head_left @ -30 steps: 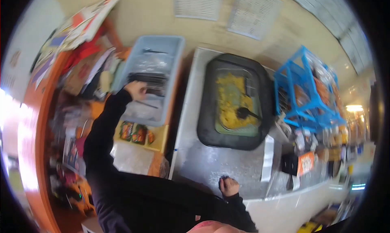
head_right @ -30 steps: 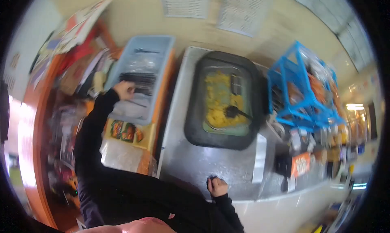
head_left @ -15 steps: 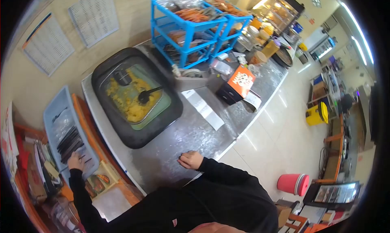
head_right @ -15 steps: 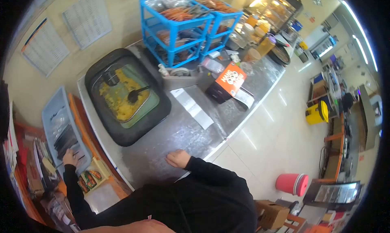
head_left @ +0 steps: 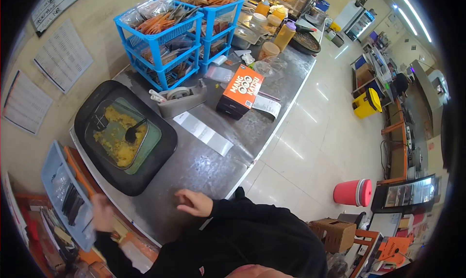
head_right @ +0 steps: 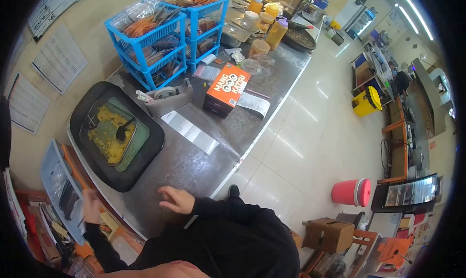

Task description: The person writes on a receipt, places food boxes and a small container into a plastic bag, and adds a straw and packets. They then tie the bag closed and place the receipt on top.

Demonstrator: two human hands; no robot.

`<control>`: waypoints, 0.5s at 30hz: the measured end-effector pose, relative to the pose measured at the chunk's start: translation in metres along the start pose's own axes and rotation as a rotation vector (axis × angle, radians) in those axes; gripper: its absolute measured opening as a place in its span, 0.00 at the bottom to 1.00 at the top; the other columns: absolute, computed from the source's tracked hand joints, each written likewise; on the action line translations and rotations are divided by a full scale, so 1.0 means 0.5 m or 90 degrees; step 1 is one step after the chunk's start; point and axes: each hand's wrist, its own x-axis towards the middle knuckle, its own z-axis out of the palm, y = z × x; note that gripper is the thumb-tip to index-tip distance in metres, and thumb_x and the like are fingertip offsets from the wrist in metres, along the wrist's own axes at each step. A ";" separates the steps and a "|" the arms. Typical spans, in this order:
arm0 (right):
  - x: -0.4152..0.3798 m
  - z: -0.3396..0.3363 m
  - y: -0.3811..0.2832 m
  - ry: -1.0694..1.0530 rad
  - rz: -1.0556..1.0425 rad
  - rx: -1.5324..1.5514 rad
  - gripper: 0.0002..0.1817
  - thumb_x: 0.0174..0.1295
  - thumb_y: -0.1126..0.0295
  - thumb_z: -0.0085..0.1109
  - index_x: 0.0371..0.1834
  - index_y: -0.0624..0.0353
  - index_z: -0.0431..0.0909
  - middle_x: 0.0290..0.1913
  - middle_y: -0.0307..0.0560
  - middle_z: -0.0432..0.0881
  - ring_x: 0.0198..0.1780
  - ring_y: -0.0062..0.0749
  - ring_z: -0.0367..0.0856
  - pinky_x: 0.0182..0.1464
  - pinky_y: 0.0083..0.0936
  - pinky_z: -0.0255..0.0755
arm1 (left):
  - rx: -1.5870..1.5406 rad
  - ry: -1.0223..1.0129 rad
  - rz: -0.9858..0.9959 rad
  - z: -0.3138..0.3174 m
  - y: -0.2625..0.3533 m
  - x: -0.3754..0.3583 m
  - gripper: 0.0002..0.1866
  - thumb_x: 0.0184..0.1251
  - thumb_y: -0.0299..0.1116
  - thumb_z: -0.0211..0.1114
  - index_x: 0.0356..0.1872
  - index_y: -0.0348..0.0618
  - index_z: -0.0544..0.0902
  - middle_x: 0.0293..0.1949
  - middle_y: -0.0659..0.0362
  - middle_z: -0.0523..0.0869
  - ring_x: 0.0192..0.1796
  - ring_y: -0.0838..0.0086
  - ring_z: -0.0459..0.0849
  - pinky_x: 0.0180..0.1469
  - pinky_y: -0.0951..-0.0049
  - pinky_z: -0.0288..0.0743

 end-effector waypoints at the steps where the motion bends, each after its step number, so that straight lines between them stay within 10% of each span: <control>1: 0.008 -0.009 -0.040 -0.006 0.044 0.100 0.12 0.62 0.71 0.55 0.48 0.58 0.70 0.39 0.43 0.72 0.26 0.27 0.71 0.30 0.19 0.65 | 0.036 -0.077 -0.132 0.078 0.071 0.000 0.17 0.49 0.20 0.49 0.44 0.41 0.69 0.32 0.55 0.75 0.35 0.62 0.77 0.45 0.66 0.71; 5: 0.030 -0.061 -0.052 0.066 -0.080 0.197 0.13 0.63 0.75 0.51 0.51 0.61 0.69 0.42 0.43 0.69 0.43 0.21 0.69 0.43 0.17 0.63 | -0.076 -0.212 0.052 0.315 0.301 0.006 0.20 0.58 0.25 0.50 0.53 0.42 0.60 0.36 0.47 0.79 0.41 0.53 0.81 0.43 0.59 0.72; 10: 0.019 -0.313 0.003 0.345 0.063 0.305 0.05 0.63 0.72 0.53 0.40 0.60 0.73 0.32 0.37 0.73 0.26 0.15 0.72 0.28 0.14 0.66 | -0.222 -0.160 0.043 0.440 0.443 0.048 0.12 0.65 0.26 0.50 0.49 0.40 0.67 0.34 0.49 0.80 0.35 0.67 0.82 0.37 0.72 0.72; 15: 0.016 -0.584 -0.028 0.382 -0.001 0.270 0.16 0.64 0.68 0.52 0.53 0.60 0.67 0.36 0.39 0.72 0.26 0.16 0.71 0.29 0.14 0.67 | -0.240 -0.048 0.136 0.566 0.590 0.156 0.07 0.64 0.22 0.51 0.41 0.36 0.74 0.31 0.51 0.81 0.32 0.69 0.82 0.36 0.73 0.73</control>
